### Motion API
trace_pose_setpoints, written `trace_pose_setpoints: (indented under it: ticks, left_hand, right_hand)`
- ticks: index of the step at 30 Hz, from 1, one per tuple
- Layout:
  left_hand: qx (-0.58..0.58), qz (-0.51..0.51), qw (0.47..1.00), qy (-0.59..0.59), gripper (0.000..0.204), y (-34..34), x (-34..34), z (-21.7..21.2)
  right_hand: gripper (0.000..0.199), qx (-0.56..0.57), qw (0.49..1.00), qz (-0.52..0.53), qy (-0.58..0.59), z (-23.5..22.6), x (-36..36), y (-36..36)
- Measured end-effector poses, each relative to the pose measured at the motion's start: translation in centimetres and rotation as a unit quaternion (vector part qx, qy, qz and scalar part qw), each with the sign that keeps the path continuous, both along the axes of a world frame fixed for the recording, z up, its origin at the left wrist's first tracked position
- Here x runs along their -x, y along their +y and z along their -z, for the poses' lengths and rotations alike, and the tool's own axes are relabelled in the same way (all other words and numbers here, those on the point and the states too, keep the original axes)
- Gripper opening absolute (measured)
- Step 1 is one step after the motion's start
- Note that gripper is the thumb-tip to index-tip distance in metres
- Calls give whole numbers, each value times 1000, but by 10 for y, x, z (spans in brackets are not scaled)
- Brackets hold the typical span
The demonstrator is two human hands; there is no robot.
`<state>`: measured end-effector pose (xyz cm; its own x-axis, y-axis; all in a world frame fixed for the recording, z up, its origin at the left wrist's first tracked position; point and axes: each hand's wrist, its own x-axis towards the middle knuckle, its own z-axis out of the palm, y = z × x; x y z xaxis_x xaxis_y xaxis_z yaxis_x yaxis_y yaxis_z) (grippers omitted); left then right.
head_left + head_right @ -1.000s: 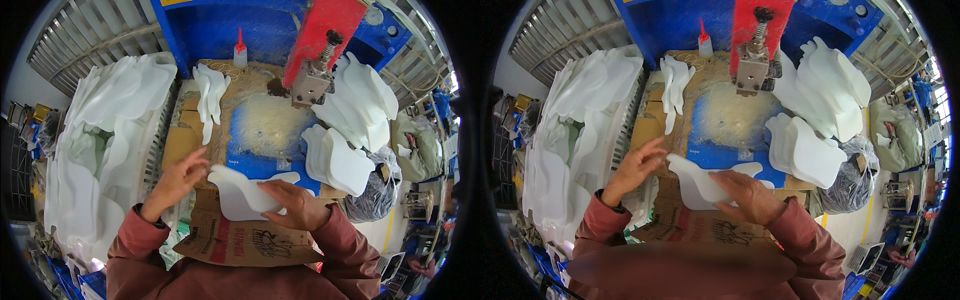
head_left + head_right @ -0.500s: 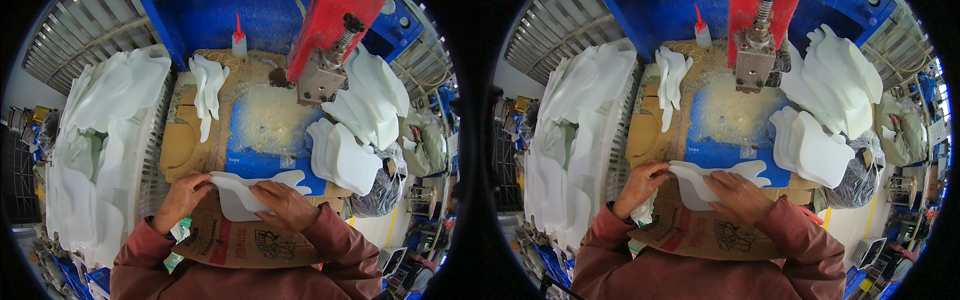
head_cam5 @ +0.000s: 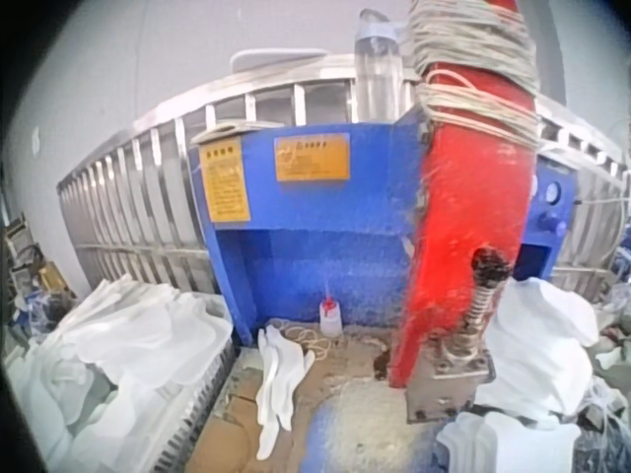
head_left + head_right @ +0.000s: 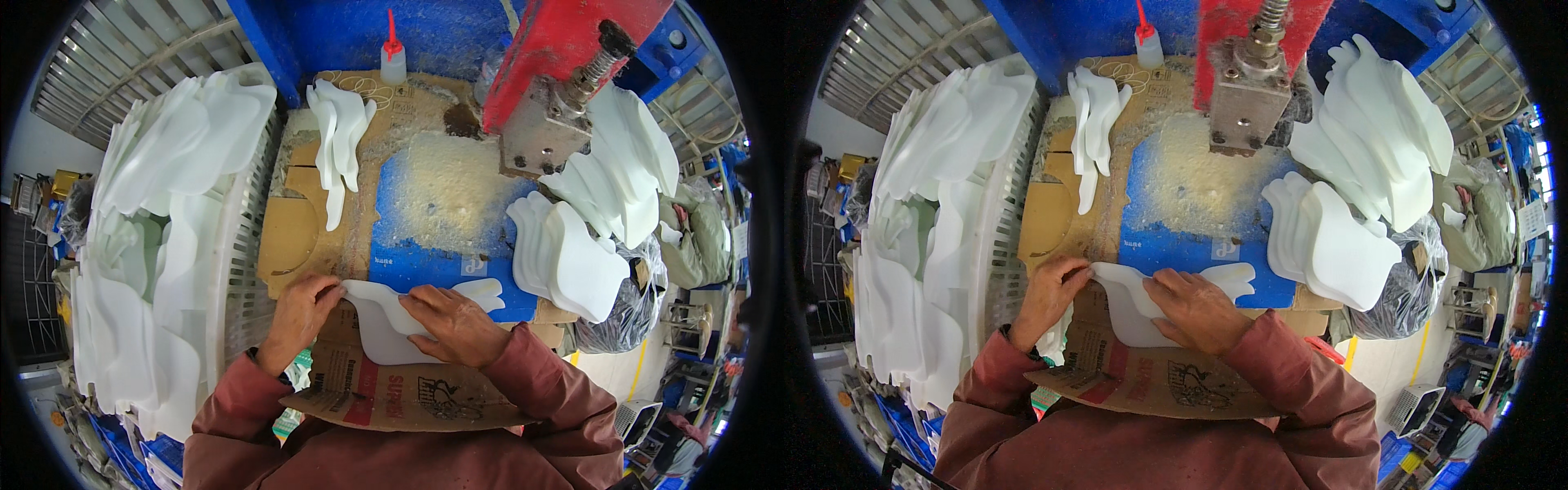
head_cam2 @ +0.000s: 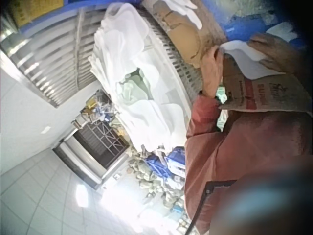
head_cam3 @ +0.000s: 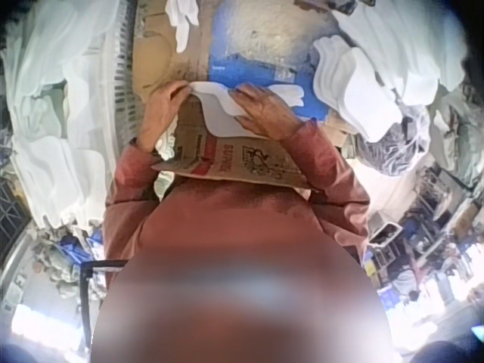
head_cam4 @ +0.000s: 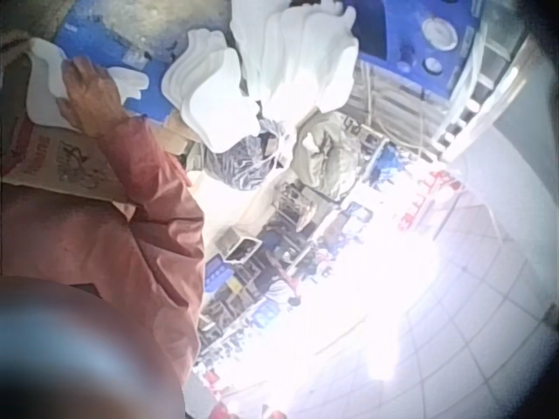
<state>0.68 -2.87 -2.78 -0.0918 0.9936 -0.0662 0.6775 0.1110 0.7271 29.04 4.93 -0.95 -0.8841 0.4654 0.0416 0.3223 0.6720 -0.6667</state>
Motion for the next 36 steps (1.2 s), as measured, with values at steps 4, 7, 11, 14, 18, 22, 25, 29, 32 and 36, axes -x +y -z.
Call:
trace_pose_setpoints:
  ticks: [4,7,11,14,18,22,25,29,32,36]
  left_hand:
    - [55,-45,997,-34,17,4,-2,2]
    - [85,-73,989,-98,18,7,-4,5]
    - [35,-41,998,-19,16,4,-4,9]
    - [23,-24,999,8,15,3,-4,12]
    - [-6,-15,999,31,13,1,-6,18]
    - [-6,-7,999,44,12,0,-6,22]
    - [-17,11,996,81,11,-1,-7,24]
    - [21,1,994,110,15,4,-10,15]
    - [4,12,989,149,19,9,-12,-4]
    - [-51,105,988,105,22,19,-34,-18]
  right_hand:
    - [62,-15,1000,-5,-16,0,1,1]
    - [54,-29,999,-8,-25,-1,1,1]
    - [46,-48,999,-13,-23,-1,2,3]
    - [43,-46,999,-13,-26,0,4,4]
    - [38,-79,996,-14,-42,2,5,4]
    - [42,-94,992,-10,-79,6,7,3]
    - [41,-115,989,-7,-95,11,9,1]
    - [33,-149,985,-2,-92,18,10,-1]
    - [30,-160,983,-6,-87,20,9,-1]
    - [31,-159,982,-19,-105,16,11,0]
